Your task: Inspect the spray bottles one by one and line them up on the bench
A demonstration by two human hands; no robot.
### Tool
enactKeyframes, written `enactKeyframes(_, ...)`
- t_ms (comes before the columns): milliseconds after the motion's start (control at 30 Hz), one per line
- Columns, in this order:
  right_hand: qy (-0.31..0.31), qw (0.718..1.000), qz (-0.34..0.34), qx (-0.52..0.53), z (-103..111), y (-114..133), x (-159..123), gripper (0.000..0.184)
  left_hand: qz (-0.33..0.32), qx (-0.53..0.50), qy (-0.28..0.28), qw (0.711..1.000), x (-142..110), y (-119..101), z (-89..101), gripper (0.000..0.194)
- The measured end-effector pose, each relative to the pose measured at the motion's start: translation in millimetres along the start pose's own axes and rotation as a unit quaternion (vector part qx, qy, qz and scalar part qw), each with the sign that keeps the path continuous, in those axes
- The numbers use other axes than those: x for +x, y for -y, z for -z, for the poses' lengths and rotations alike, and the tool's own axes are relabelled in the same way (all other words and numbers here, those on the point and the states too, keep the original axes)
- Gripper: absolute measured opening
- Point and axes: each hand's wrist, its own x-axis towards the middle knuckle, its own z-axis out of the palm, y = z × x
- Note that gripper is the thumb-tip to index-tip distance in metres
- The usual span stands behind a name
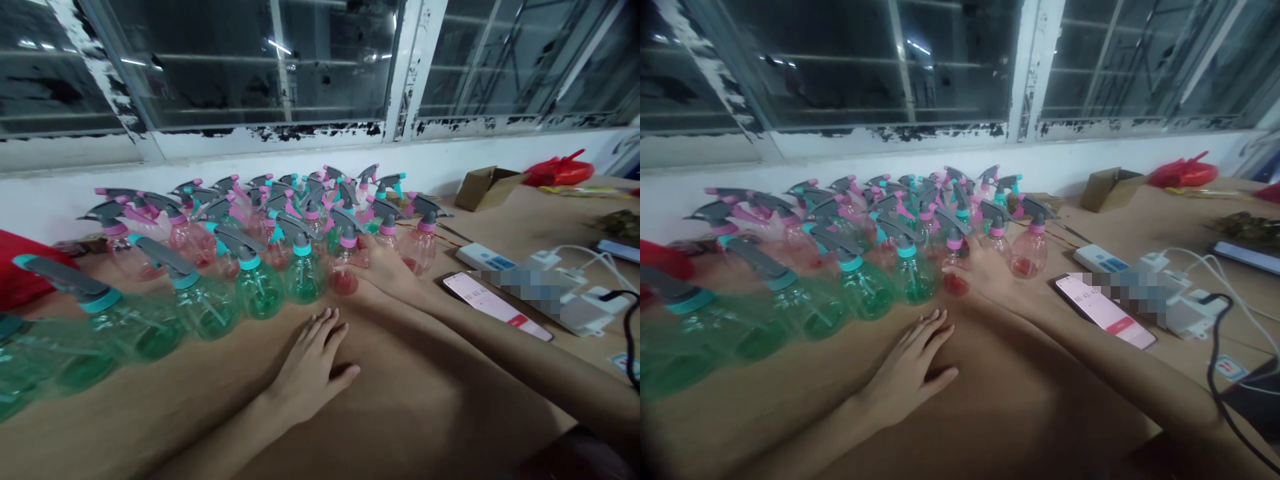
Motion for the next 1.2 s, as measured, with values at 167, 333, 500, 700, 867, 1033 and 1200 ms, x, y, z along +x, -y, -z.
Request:
enactKeyframes(167, 0.01, 0.999, -0.032, -0.002, -6, 0, 7, 0.057, -0.003, -0.001, -0.006, 1.0, 0, 1, -2.3, 0.056)
enactKeyframes(333, 0.012, 0.999, -0.045, 0.022, -6, 4, 7, 0.06, 0.003, -0.009, -0.01, 1.0, 0, 2, -2.7, 0.056)
enactKeyframes(500, -0.006, 0.997, -0.045, 0.062, 11, 4, -9, 0.059, 0.006, -0.011, -0.011, 1.0, 0, 2, -1.8, 0.055)
enactKeyframes(700, -0.065, 0.995, -0.056, 0.05, 46, -21, -25, 0.028, 0.005, 0.001, -0.002, 1.0, 1, 2, -1.6, 0.056)
enactKeyframes(867, -0.09, 0.991, -0.1, -0.025, 49, -44, -19, 0.032, 0.008, -0.005, -0.011, 1.0, 0, 4, -2.9, 0.055)
enactKeyframes(1033, -0.09, 0.981, -0.149, -0.082, 32, -46, -13, 0.042, 0.009, -0.003, -0.008, 1.0, 0, 4, -2.6, 0.055)
enactKeyframes(1200, -0.095, 0.974, -0.182, -0.094, 23, -45, -8, 0.055, 0.011, 0.002, 0.001, 1.0, 1, 3, -0.6, 0.056)
